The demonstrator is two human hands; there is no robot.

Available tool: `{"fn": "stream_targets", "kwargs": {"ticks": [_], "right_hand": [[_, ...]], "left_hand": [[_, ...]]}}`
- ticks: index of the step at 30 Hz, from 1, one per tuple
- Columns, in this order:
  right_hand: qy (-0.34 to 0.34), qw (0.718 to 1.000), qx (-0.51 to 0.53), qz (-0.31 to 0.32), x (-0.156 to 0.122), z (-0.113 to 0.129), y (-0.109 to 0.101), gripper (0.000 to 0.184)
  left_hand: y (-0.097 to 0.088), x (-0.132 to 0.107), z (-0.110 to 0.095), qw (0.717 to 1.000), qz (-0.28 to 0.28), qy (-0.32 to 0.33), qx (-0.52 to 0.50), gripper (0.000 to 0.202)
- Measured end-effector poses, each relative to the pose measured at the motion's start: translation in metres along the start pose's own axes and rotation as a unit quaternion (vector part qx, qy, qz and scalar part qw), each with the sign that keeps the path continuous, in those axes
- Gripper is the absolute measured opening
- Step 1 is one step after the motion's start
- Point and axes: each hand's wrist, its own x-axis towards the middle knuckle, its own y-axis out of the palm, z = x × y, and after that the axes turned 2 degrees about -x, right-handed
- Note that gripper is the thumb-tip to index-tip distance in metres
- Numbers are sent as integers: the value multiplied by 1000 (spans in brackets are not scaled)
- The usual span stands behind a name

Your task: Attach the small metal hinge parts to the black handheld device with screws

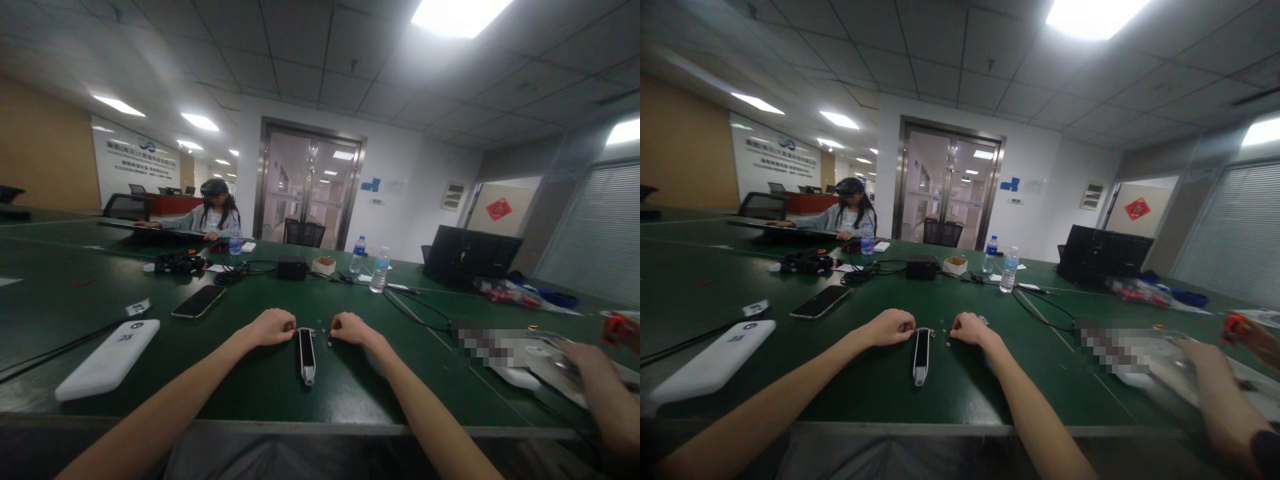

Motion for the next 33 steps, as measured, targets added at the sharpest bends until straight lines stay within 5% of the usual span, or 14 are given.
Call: {"fn": "stream_targets", "kwargs": {"ticks": [13,20,33], "right_hand": [[-17,1000,-4,-14,-6,10,-3,11],[-105,987,20,-121,-12,24,-6,11],[-174,922,304,-165,-13,56,17,16]], "left_hand": [[-4,-3,2,1000,4,-19,-15,15],[-7,-3,-4,999,-44,-21,-2,17],[-1,0,-27,983,-133,128,-16,13]]}}
